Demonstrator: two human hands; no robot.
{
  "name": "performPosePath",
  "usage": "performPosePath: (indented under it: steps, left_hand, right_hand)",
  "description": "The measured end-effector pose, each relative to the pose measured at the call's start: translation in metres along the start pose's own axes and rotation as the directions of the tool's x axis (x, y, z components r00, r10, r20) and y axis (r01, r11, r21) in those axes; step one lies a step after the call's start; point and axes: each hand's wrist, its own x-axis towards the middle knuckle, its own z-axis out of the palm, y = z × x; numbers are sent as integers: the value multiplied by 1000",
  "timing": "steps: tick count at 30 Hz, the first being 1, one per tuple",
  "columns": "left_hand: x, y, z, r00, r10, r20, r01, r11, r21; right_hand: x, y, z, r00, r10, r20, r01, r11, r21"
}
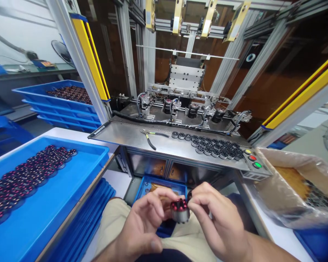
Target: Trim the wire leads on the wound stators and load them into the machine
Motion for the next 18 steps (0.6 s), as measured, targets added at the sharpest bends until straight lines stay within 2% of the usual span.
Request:
performPosePath:
  steps: [2, 4, 5, 7, 9, 10, 12, 14, 18]
  left_hand:
    - [4, 2, 1, 1000, 18, -19, -20, 996, -88]
    - [7, 2, 1, 998, -8, -62, 0, 992, -130]
    - [8, 1, 1, 994, -58, -88, 48, 992, -115]
    - [9, -5, 0, 971, -227, -78, 223, 973, -66]
    - [7, -12, -1, 926, -377, 11, 378, 925, -31]
    - [6, -14, 0, 916, -397, 64, 399, 917, -26]
    - [3, -16, 1, 938, -332, 103, 334, 942, -4]
    - [1, -13, 5, 973, -223, 66, 221, 975, 39]
    - [0, -1, 11, 997, -75, -16, 76, 995, 69]
  right_hand:
    - [-1, 2, -1, 999, -26, 28, 25, 999, 29]
    - [-2, 4, -2, 993, -108, 52, 107, 994, 25]
    - [-3, 4, -3, 986, -153, 62, 152, 988, 18]
    - [-5, 6, -5, 973, -219, 72, 220, 975, -3]
    - [-6, 7, -7, 965, -250, 77, 253, 967, -19]
    - [-6, 7, -7, 963, -256, 83, 259, 965, -31]
    - [-5, 7, -8, 963, -257, 80, 262, 964, -55]
    - [-2, 5, -8, 971, -231, 63, 235, 969, -74]
    - [3, 2, -9, 993, -108, 44, 110, 993, -39]
